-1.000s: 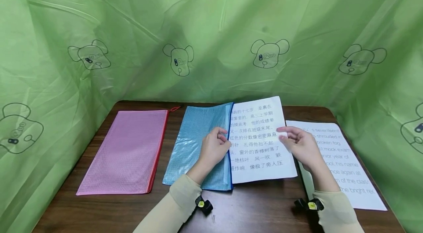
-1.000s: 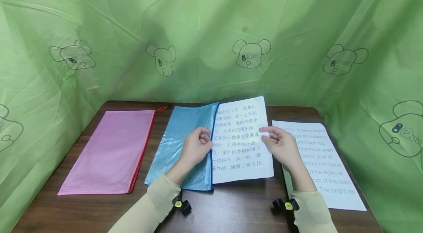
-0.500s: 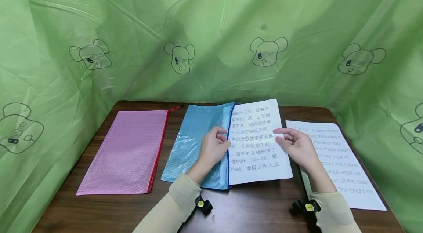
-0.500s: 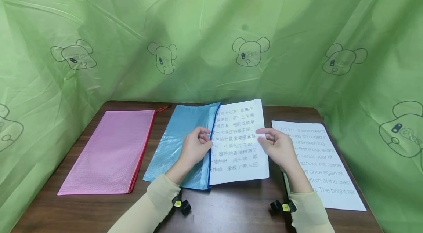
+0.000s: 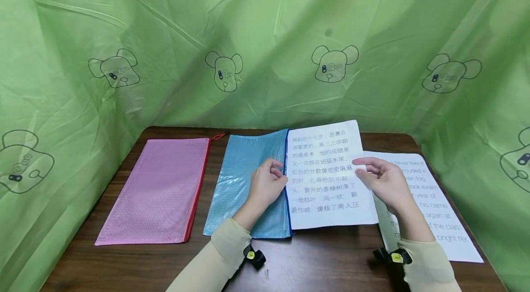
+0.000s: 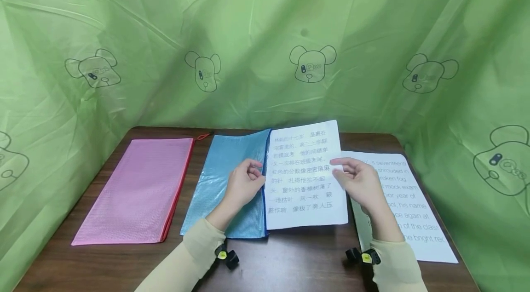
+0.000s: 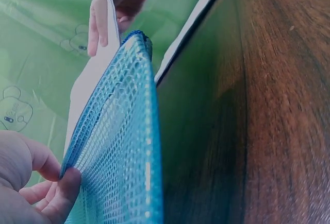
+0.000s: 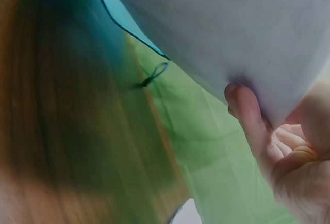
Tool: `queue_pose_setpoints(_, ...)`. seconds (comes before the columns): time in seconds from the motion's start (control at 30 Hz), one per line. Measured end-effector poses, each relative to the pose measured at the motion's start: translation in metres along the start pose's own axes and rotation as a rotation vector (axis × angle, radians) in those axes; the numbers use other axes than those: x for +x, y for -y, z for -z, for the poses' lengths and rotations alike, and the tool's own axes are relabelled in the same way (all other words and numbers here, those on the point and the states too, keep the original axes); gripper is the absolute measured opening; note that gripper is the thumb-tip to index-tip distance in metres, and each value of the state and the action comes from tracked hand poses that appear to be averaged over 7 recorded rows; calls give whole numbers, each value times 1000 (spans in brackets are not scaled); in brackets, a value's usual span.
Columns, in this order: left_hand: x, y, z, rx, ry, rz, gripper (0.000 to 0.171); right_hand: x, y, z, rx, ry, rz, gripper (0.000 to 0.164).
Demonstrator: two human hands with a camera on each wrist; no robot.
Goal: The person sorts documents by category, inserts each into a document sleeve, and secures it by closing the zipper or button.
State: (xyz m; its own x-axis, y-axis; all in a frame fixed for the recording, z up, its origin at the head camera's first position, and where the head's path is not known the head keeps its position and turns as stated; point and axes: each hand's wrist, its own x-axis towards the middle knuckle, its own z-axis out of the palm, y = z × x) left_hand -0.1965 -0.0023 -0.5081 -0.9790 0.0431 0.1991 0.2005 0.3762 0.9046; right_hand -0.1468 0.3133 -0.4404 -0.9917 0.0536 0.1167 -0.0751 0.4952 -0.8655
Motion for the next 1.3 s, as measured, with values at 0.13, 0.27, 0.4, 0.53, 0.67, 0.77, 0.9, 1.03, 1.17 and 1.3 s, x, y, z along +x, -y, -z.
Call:
queue_pose_setpoints(0.13, 1, 2, 0, -1, 4, -12, 26, -1, 0, 10, -5, 4, 4, 35)
queue_pose_setpoints(0.27, 1, 2, 1, 0, 8, -10, 26, 0, 0, 13, 17, 3, 7, 36)
queue_pose_setpoints(0.4, 0, 3, -1, -11, 14, 4, 26, 1, -1, 13, 40, 5, 7, 37)
queue_pose_setpoints(0.53, -1, 4, -4, -24, 17, 13, 26, 2, -1, 15, 58, 5, -5, 39)
queue_pose_setpoints(0.67, -2, 4, -6, -34, 20, 22, 26, 2, -2, 17, 72, 0, -35, 39)
queue_pose_setpoints(0.77, -3, 5, -9, -40, 22, 33, 26, 3, -3, 16, 71, 11, -56, 40)
queue_pose_setpoints(0.9, -4, 4, -9, -38, 15, 35, 26, 5, -5, 14, 51, 27, -65, 39)
queue_pose_setpoints(1.03, -3, 4, -9, -35, 8, 31, 26, 4, -4, 15, 5, 21, -66, 38)
queue_pose_setpoints(1.17, -3, 4, -9, -39, 9, 30, 26, 3, -3, 13, -7, 20, -59, 36)
queue_pose_setpoints(1.3, -3, 3, -10, -34, 2, 39, 26, 3, -3, 6, 22, 35, -42, 35)
